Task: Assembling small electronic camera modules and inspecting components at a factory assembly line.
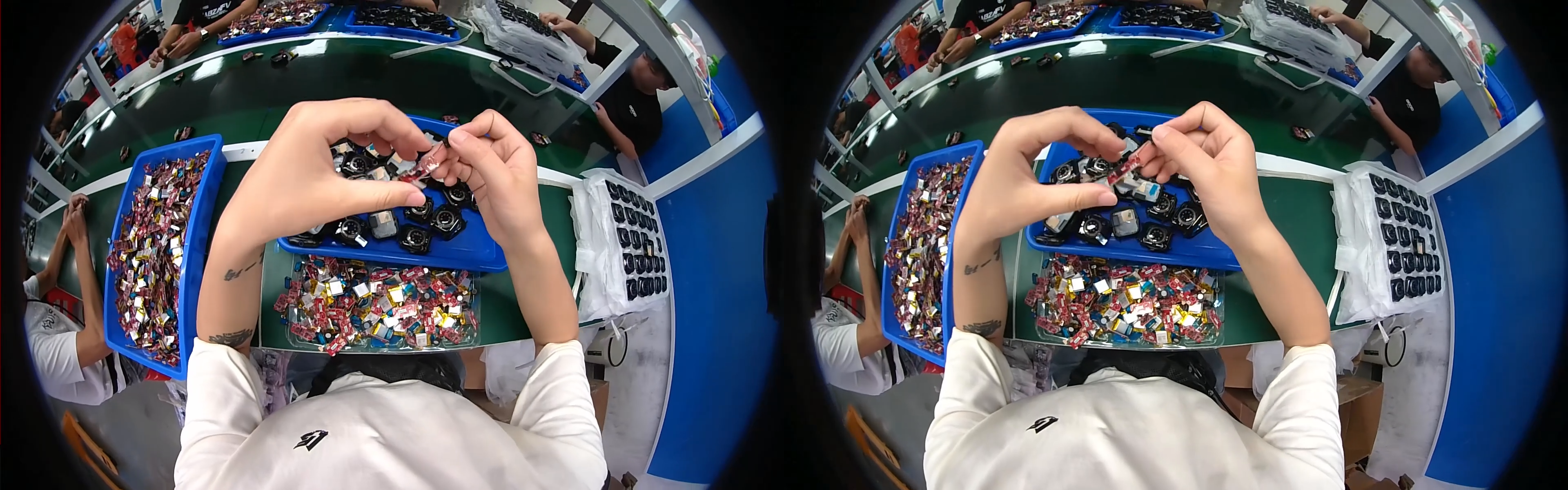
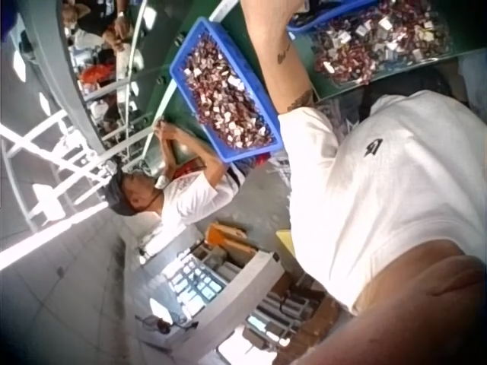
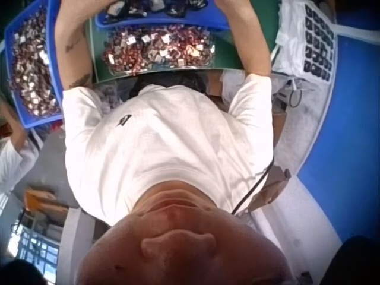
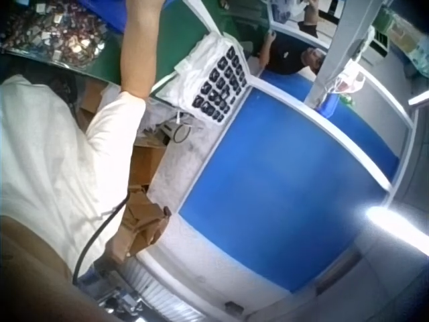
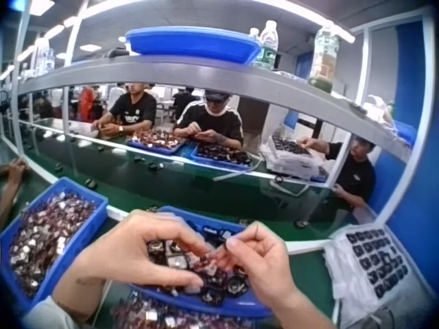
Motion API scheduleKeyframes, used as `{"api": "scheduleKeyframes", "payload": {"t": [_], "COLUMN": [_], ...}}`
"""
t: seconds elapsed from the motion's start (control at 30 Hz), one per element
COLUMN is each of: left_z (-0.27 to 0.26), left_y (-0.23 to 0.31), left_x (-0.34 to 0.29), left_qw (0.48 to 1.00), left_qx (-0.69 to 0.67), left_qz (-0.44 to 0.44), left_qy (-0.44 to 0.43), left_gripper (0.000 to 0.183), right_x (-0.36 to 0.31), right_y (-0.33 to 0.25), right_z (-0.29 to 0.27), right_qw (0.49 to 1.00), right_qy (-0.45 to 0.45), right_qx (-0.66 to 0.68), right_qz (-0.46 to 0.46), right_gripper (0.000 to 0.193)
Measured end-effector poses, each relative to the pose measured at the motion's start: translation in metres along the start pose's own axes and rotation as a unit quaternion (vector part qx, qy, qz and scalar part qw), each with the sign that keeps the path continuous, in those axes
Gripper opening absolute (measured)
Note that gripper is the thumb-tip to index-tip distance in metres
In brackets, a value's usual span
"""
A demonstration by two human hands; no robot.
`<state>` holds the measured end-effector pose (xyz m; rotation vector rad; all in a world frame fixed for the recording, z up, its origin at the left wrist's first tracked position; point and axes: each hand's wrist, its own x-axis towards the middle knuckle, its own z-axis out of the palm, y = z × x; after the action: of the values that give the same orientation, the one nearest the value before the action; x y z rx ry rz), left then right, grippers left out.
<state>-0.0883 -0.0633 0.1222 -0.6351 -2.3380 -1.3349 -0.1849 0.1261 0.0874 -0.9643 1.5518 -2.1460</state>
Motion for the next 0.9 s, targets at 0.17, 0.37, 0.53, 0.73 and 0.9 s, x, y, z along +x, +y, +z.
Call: {"api": "scheduleKeyframes", "payload": {"t": [0.17,0.37,0.53,0.73,0.9], "left_z": [0.004,0.012,0.020,0.021,0.020], "left_y": [-0.001,-0.004,0.002,-0.006,-0.009], "left_x": [0.000,0.006,0.006,0.008,0.003], "left_qw": [0.997,0.997,0.985,0.992,0.976], "left_qx": [0.043,0.029,0.130,0.063,-0.196], "left_qz": [0.039,0.021,0.080,0.061,-0.039], "left_qy": [0.050,0.062,0.078,0.088,0.081], "left_gripper": [0.016,0.019,0.026,0.018,0.008], "right_x": [0.008,0.010,0.013,0.013,0.009], "right_y": [-0.010,-0.005,-0.005,-0.015,-0.012], "right_z": [0.007,-0.004,-0.003,-0.007,-0.009], "right_qw": [0.999,0.999,0.998,0.995,0.992], "right_qy": [-0.028,-0.012,0.005,-0.027,-0.121], "right_qx": [0.013,-0.002,0.053,0.096,0.009], "right_qz": [-0.017,-0.037,-0.015,-0.008,-0.036], "right_gripper": [0.013,0.011,0.012,0.024,0.028]}}
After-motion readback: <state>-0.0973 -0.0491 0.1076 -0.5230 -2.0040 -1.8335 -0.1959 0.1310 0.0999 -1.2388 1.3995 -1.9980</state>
